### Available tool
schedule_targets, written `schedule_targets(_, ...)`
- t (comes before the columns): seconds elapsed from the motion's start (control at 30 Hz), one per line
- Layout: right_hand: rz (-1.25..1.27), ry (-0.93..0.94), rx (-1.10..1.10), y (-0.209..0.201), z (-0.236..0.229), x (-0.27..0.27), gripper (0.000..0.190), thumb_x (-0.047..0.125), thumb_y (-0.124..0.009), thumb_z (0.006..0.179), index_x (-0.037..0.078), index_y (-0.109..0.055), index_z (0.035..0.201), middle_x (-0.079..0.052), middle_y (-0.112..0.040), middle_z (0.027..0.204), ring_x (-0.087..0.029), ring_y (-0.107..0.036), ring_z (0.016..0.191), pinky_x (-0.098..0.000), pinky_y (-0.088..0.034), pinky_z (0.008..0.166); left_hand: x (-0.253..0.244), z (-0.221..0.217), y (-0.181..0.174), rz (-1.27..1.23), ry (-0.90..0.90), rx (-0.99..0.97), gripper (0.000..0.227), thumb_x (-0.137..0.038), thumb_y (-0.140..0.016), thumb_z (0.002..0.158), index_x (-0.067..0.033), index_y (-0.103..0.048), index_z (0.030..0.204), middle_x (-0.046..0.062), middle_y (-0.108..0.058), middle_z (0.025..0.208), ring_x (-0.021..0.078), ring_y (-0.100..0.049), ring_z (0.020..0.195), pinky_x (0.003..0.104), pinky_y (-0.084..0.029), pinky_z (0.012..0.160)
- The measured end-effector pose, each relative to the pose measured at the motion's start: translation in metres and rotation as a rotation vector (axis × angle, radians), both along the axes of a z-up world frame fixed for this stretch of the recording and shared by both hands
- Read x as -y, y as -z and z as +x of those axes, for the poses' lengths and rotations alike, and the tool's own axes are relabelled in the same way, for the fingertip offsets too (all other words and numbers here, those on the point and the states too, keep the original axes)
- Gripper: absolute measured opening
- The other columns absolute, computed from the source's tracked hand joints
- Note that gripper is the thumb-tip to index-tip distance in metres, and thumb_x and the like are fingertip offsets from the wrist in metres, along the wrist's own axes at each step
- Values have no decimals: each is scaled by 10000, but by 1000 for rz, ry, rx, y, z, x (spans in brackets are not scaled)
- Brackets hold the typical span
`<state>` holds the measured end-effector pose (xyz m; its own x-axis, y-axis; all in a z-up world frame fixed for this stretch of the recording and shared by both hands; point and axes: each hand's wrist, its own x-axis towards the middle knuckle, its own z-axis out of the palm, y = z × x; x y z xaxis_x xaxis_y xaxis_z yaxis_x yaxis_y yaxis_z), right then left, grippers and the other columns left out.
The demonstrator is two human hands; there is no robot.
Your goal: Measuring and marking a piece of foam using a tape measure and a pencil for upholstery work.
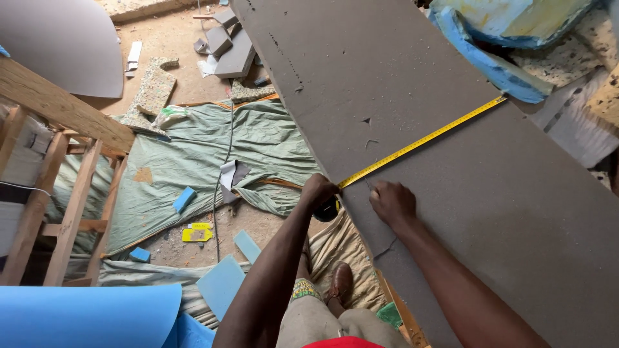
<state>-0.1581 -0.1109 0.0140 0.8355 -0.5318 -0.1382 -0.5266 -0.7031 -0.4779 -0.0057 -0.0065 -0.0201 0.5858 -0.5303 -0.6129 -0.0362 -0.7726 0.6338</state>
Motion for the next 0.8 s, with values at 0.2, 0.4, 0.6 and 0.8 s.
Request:
schedule_targets(0.2,14,-11,-34,-6,-13,-3,179,132,-418,739,75,-445,571,-36,-409,460,-142,-402,434,-280,-336,402,-2,3,18,-59,4,-8,249,-241,-641,548,-19,-635,660,181,-593,653,336,-596,737,363,-452,644)
schedule_targets(0.4,86,77,-95,1,-83,-11,152,155,-429,719,77,-444,589,-70,-439,459,-176,-441,426,-308,-365,405,-6,-10,18,-166,34,0,209,-185,-595,538,5,-625,619,196,-570,596,327,-588,653,336,-433,620)
schedule_targets(0.6,101,155,-37,-13,-78,-25,220,182,-427,778,97,-430,576,-40,-432,448,-141,-435,418,-294,-388,431,-11,-18,33,-274,56,-62,141,-195,-634,526,-56,-639,551,136,-577,587,242,-544,592,331,-424,617)
schedule_targets(0.8,77,170,-49,-20,-81,-34,248,188,-414,803,95,-422,572,-45,-431,453,-128,-419,428,-296,-398,449,-12,-43,23,-309,36,-178,208,-155,-650,540,-1,-640,680,148,-591,673,284,-551,682,350,-409,671)
